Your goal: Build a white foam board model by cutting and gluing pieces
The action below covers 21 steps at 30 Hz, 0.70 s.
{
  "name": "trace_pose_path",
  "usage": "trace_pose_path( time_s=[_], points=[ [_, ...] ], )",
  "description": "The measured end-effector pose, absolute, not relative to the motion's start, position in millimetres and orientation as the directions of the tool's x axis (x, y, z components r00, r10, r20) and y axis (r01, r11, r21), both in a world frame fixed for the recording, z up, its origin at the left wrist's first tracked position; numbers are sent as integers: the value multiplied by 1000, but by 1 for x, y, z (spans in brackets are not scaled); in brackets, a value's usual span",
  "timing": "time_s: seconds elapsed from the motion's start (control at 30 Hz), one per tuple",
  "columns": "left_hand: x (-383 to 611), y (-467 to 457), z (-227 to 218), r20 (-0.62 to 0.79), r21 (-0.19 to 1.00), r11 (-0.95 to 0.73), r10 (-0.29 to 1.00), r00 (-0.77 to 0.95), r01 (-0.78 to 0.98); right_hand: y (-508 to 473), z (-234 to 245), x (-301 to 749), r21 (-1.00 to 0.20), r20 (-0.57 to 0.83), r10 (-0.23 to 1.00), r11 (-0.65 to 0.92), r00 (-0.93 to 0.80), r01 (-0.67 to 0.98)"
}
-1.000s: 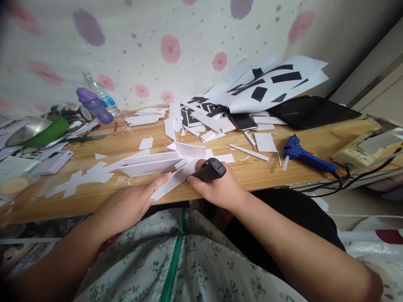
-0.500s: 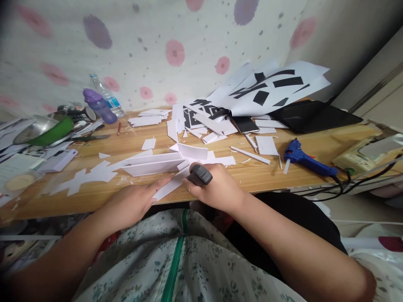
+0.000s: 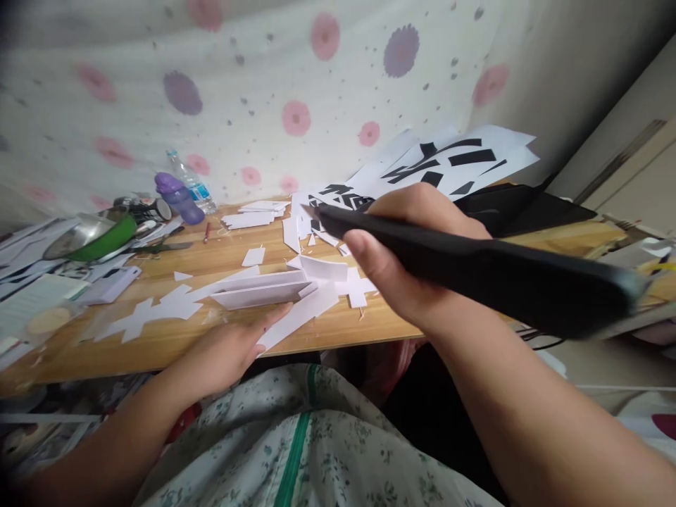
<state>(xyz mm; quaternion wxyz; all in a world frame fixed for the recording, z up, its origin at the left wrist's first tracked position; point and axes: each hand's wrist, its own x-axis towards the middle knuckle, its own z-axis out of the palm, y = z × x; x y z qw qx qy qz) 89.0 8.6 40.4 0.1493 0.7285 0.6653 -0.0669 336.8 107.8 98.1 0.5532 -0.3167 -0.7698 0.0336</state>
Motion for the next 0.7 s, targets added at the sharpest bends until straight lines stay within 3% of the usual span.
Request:
trace_pose_path(
  time_s=[0.13,0.2,0.3,0.37,0.47,0.6,0.7],
  points=[
    [84,8,41,-307,132,-76,945,114,988,147,65,369,-302,723,555,790,-412,534],
    [79,7,42,-294,211,-71,947,133,975,166,46,380,-217,531,628,749,-569,625],
    [70,3,46,-278,294,-66,949,151,954,184,29,387,-22,316,741,630,-592,777],
    [66,0,49,-262,324,-85,949,175,942,191,25,387,48,220,776,596,-591,801],
    [62,-6,55,-268,376,-118,936,230,919,199,21,386,40,165,784,601,-598,798],
    [63,-13,62,-298,446,-113,917,266,888,192,23,382,-17,220,798,578,-561,816],
    [67,-18,66,-323,443,-107,907,270,890,160,39,368,-211,328,794,590,-512,779]
  ],
)
